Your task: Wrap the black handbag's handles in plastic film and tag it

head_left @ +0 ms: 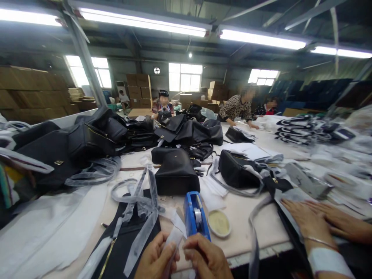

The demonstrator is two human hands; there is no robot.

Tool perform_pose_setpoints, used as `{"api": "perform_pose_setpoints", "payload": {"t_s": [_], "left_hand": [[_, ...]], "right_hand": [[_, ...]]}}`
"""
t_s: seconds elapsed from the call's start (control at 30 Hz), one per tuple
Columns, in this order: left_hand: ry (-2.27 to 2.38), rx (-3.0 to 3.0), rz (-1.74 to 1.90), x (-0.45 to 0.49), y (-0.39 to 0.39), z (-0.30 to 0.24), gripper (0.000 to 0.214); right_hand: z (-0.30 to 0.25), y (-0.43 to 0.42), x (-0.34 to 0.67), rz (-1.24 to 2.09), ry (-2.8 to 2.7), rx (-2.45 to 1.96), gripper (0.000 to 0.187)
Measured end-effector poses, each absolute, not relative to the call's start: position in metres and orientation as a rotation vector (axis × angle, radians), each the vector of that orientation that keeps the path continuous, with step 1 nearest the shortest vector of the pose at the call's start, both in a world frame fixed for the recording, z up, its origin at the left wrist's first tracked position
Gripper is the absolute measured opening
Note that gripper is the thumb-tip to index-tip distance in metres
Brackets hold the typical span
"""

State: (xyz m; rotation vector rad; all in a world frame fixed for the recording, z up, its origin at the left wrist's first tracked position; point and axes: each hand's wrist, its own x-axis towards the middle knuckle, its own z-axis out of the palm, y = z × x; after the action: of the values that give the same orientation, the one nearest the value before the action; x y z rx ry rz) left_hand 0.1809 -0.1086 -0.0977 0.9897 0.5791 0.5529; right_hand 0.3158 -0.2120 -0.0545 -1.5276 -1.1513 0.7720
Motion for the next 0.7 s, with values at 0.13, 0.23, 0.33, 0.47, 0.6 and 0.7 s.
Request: {"api": "perform_pose_setpoints", "payload": {"t_s": [0.13, 0.23, 0.33, 0.47, 0.6, 0.7], "left_hand": [[0.601, 1.126, 0.549, 0.176, -0.11, -0.095, 0.043], [0.64, 1.234, 0.557, 0.172, -0.111, -0.089, 0.043], [0.637, 1.277, 0.537, 0.17, -0.112, -0.086, 0.042], [0.579, 1.189, 0.488, 0.169, -0.106, -0.084, 0.043], [0.474, 1.016, 0.437, 0.166, -0.094, -0.085, 0.044], [0.432, 0.863, 0.395, 0.163, -0.088, -0.087, 0.045]], "right_hand": [[-0.042, -0.194, 0.316, 0.584, -1.403, -1.569, 0.019], [-0.043, -0.189, 0.316, 0.447, -1.505, -1.664, 0.015], [-0.043, -0.188, 0.318, 0.463, -1.398, -1.78, 0.03], [-0.051, -0.186, 0.314, 0.551, -1.192, -1.769, 0.031], [-0.081, -0.178, 0.298, 0.565, -0.909, -1.66, 0.036], [-0.104, -0.168, 0.284, 0.714, -0.753, -1.48, 0.052]]}}
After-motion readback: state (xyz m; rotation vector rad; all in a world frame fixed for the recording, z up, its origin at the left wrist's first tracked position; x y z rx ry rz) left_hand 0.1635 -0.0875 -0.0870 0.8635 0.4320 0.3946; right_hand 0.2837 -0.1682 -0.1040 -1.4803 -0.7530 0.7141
